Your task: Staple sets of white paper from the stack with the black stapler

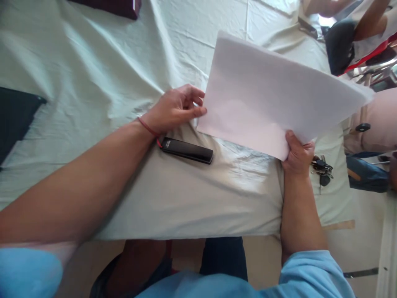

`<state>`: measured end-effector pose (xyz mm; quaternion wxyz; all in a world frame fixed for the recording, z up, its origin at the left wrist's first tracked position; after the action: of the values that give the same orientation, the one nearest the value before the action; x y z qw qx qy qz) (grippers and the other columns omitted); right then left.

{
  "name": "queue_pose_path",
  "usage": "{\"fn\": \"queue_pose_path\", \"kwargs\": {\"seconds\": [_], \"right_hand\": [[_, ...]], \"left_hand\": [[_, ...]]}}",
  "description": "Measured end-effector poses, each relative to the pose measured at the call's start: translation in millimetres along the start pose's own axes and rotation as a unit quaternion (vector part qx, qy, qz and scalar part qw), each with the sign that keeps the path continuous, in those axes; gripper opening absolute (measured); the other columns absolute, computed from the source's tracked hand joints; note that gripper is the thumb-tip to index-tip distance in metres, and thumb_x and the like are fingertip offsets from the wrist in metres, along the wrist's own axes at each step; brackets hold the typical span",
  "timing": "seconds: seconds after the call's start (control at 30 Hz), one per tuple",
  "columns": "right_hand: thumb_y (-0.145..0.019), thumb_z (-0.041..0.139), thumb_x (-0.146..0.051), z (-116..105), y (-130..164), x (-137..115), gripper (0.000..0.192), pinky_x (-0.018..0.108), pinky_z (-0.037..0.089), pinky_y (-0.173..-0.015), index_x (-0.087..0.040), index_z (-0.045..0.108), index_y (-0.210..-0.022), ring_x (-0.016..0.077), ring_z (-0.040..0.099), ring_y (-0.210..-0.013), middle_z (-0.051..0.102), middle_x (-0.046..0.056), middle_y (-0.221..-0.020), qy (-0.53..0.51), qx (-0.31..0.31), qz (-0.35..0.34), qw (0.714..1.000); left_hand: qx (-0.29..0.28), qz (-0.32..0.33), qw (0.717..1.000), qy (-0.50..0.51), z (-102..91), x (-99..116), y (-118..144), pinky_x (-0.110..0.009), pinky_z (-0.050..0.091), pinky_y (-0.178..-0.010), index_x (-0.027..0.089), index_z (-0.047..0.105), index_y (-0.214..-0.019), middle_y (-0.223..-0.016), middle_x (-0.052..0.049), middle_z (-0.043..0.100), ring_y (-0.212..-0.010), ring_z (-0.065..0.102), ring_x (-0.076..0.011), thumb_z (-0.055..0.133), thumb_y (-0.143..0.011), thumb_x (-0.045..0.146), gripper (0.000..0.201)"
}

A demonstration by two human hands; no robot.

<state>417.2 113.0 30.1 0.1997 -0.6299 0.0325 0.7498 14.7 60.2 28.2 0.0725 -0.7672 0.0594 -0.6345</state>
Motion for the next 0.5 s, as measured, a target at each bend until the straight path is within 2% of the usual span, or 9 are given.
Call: {"fn": "queue_pose_path", "kwargs": {"seconds": [0.1, 0.2, 0.33, 0.43, 0.5], "right_hand": [[-0.055, 0.104, -0.024, -2.5, -0.2, 1.0, 0.049, 0.041, 0.072, -0.113, -0.02, 0.082, -0.098, 0.025, 0.084, -0.121, 0.088, 0.003, -0.111, -0.016, 0.011, -0.003, 1.0], [-0.056, 0.106, -0.028, -3.2, -0.3, 3.3, 0.05, 0.044, 0.072, -0.117, -0.022, 0.081, -0.098, 0.0257, 0.083, -0.128, 0.089, 0.001, -0.115, -0.001, -0.003, -0.002, 1.0], [-0.06, 0.108, -0.036, -4.9, 0.0, 5.7, 0.048, 0.041, 0.071, -0.118, -0.021, 0.081, -0.097, 0.0226, 0.084, -0.122, 0.089, 0.002, -0.116, 0.025, 0.002, -0.009, 1.0], [-0.06, 0.109, -0.031, -5.8, -0.3, 8.6, 0.05, 0.038, 0.073, -0.111, -0.017, 0.08, -0.098, 0.0224, 0.084, -0.116, 0.088, 0.006, -0.116, 0.042, 0.007, 0.015, 0.999], [-0.058, 0.11, -0.028, -5.5, -0.8, 9.3, 0.051, 0.037, 0.074, -0.107, -0.017, 0.08, -0.098, 0.0215, 0.084, -0.11, 0.088, 0.006, -0.113, 0.046, 0.002, 0.026, 0.999]], "left_hand": [[-0.048, 0.001, 0.995, -0.089, 6.1, 2.1, 2.4, -0.034, 0.044, -0.076, 0.02, 0.07, -0.102, -0.085, 0.001, 0.066, -0.075, 0.056, -0.0155, 0.082, -0.079, 0.032, 0.028], [-0.052, -0.014, 0.995, -0.082, 4.9, 3.9, 2.5, -0.031, 0.042, -0.076, 0.02, 0.063, -0.087, -0.076, 0.004, 0.057, -0.074, 0.052, -0.0135, 0.075, -0.085, 0.023, 0.013], [-0.039, -0.015, 0.996, -0.073, 3.7, 6.8, 2.0, -0.032, 0.04, -0.073, 0.022, 0.055, -0.076, -0.07, 0.004, 0.05, -0.07, 0.046, -0.013, 0.072, -0.093, 0.019, 0.024], [-0.013, 0.01, 0.995, -0.094, 2.3, 9.3, 2.3, -0.035, 0.038, -0.07, 0.025, 0.047, -0.067, -0.066, 0.003, 0.041, -0.066, 0.038, -0.0145, 0.069, -0.101, 0.024, 0.041], [-0.006, 0.025, 0.995, -0.094, 2.1, 10.0, 2.7, -0.036, 0.037, -0.069, 0.025, 0.046, -0.066, -0.065, 0.003, 0.039, -0.066, 0.038, -0.0155, 0.069, -0.103, 0.027, 0.043]]}}
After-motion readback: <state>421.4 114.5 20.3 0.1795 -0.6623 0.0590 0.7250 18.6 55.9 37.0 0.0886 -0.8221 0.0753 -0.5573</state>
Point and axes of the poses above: each hand's wrist, its own y-axis away from the middle knuckle, its own z-axis out of the palm, x = y × z, the point moved 6 cm from there along -y, towards the middle knuckle
